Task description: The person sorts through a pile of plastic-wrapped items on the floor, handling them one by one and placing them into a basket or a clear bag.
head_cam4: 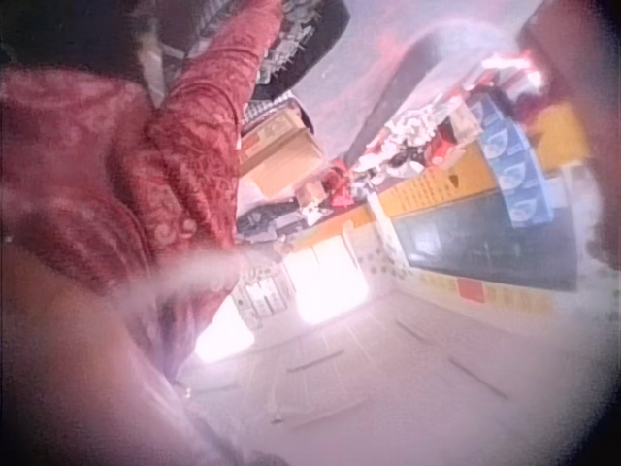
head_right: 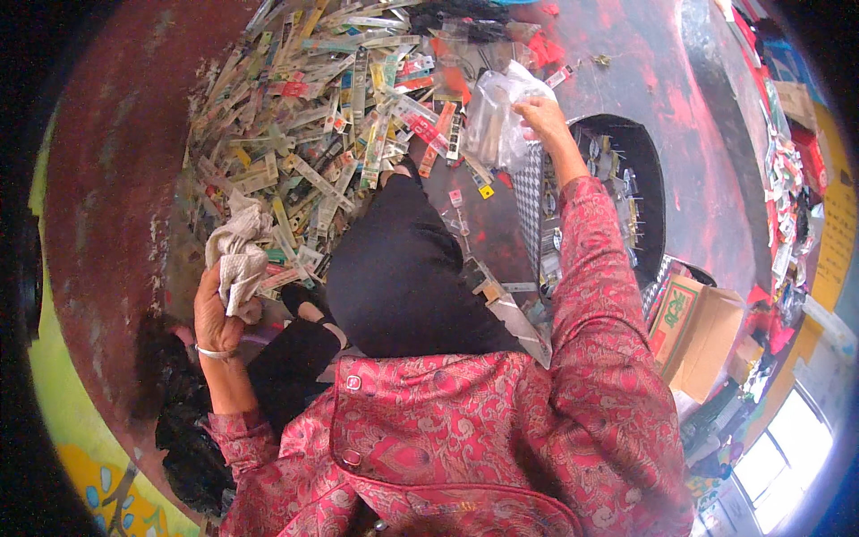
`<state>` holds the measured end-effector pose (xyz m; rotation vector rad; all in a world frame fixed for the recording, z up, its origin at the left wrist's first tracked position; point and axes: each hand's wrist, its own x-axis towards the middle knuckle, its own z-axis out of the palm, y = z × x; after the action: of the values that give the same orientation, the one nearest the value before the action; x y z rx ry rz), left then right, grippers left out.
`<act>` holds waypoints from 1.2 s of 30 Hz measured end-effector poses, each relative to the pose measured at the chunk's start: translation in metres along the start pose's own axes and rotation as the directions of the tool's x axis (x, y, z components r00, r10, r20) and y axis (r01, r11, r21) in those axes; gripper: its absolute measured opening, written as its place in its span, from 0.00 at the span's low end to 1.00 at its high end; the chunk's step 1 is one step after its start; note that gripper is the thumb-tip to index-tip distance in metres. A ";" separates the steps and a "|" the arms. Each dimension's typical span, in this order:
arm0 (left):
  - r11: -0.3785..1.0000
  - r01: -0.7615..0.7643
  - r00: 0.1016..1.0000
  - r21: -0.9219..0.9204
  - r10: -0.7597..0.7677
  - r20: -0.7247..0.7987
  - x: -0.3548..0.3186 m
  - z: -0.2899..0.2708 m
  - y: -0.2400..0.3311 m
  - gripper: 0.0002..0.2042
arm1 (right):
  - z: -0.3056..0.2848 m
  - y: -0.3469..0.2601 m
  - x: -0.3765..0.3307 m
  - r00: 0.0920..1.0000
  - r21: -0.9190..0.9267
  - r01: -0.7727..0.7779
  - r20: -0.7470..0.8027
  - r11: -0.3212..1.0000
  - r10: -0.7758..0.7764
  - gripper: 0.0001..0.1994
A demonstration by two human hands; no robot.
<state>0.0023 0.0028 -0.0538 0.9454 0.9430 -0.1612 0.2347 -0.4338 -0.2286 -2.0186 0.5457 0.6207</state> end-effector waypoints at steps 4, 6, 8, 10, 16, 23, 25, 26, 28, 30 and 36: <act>0.985 -0.167 0.983 0.044 0.163 0.084 0.005 -0.012 0.000 0.15 | -0.014 -0.014 0.001 0.976 -0.195 0.119 -0.157 0.974 -0.150 0.23; 0.967 -0.256 0.966 0.009 0.256 0.023 0.004 -0.015 0.000 0.15 | -0.013 -0.026 -0.003 0.945 0.037 0.171 -0.290 0.985 -0.153 0.27; 0.953 -0.287 0.947 0.094 0.267 0.180 -0.006 -0.014 0.012 0.15 | -0.017 -0.056 -0.021 0.922 -0.065 0.207 -0.319 0.976 -0.217 0.28; 0.946 -0.324 0.937 -0.031 0.325 0.127 -0.002 -0.012 0.018 0.15 | -0.048 -0.053 0.014 0.859 -0.397 0.268 -0.314 0.878 -0.404 0.27; 0.882 -0.459 0.839 -0.108 0.470 0.275 0.011 0.029 0.052 0.15 | 0.104 -0.208 -0.117 0.325 0.310 0.605 0.745 0.734 -0.582 0.24; 0.927 -0.376 0.813 -0.002 0.331 0.480 0.046 0.045 0.072 0.18 | 0.240 -0.256 -0.144 0.224 0.520 -0.321 0.854 0.792 -0.469 0.13; 0.908 -0.418 0.852 -0.018 0.399 0.340 0.051 0.041 0.082 0.15 | 0.249 -0.260 -0.130 0.333 0.622 -0.411 0.783 0.666 -0.526 0.12; 0.855 -0.517 0.803 0.041 0.468 0.368 0.057 0.008 0.078 0.17 | 0.241 -0.262 -0.124 0.328 0.602 -0.477 0.798 0.640 -0.506 0.13; 0.842 -0.534 0.828 0.074 0.503 0.250 0.065 -0.041 0.064 0.16 | 0.235 -0.258 -0.097 0.389 0.703 -0.466 0.708 0.537 -0.589 0.13; 0.898 -0.413 0.908 -0.152 0.419 0.013 0.085 -0.102 0.031 0.13 | 0.228 -0.243 -0.068 0.574 0.777 -0.391 0.625 0.494 -0.528 0.12; 0.890 -0.055 0.995 -0.452 0.012 -0.098 0.131 -0.265 -0.137 0.09 | 0.239 -0.197 -0.063 0.315 0.555 -0.229 0.820 0.800 -0.479 0.20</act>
<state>-0.1502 0.1537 -0.2994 0.5357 0.9929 0.1337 0.2534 -0.1243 -0.1691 -0.7606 -0.2016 1.2230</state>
